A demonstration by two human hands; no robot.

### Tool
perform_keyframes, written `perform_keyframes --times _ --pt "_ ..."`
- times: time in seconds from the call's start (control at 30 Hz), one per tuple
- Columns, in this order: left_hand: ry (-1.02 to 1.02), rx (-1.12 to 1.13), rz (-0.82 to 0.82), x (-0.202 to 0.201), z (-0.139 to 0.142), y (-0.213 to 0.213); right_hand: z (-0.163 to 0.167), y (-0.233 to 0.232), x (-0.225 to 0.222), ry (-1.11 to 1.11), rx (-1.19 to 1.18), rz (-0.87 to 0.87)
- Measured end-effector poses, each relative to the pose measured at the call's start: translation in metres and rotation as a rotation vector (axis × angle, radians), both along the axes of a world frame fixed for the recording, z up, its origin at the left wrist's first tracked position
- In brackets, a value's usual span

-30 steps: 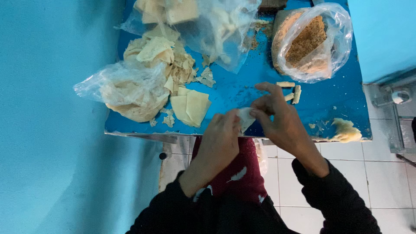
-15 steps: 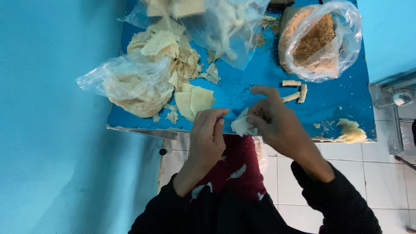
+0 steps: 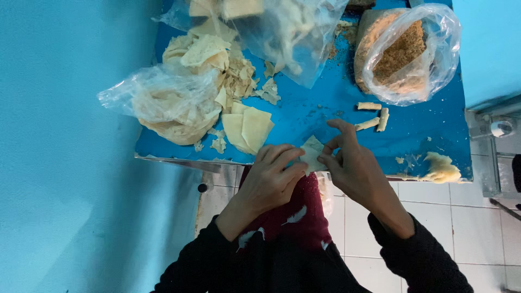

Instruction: The person sits at a blue table and rolls thin square dough sheets into small cylindrical snack rolls by hand, placing each finished roll in a pile on the table. They occasionally reach into a plastic bag of brown powder and take dough pieces from a plastic bag while working through the sheets one at a time.

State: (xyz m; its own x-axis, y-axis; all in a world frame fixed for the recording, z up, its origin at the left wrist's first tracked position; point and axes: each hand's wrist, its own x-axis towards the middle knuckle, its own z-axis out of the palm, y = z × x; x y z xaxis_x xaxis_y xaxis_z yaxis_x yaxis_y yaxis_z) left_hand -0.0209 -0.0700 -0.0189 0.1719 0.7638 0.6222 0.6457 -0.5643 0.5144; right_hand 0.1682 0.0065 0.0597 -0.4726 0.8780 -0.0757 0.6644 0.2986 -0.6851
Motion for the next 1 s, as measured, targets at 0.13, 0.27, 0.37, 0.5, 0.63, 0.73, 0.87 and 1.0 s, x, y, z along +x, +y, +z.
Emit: perform_keyframes --times 0.13,0.27,0.37,0.5,0.63,0.73,0.87,1.0 --pt "-0.028 0.004 -0.018 -0.001 -0.002 0.001 -0.004 0.001 0.003 -0.049 0.078 0.003" --pt "0.017 0.010 0.066 -0.004 -0.003 0.001 -0.004 -0.003 0.010 -0.018 0.163 -0.003" --pt "0.041 0.019 0.065 -0.006 -0.004 0.000 -0.005 -0.007 0.012 0.013 0.165 0.003" --pt "0.085 0.033 0.045 -0.005 -0.007 -0.001 -0.008 -0.009 0.013 0.029 0.168 0.039" --pt "0.080 0.043 0.022 -0.005 -0.008 -0.001 -0.011 -0.009 0.013 0.023 0.141 0.039" --pt "0.067 0.018 0.010 -0.006 -0.009 -0.001 -0.011 -0.011 0.015 0.034 0.183 0.032" --pt "0.137 0.030 0.010 -0.006 -0.012 -0.001 0.000 0.004 0.031 0.026 0.348 -0.085" --pt "0.145 0.030 -0.004 -0.007 -0.017 0.001 0.017 0.063 0.063 -0.063 0.646 -0.154"
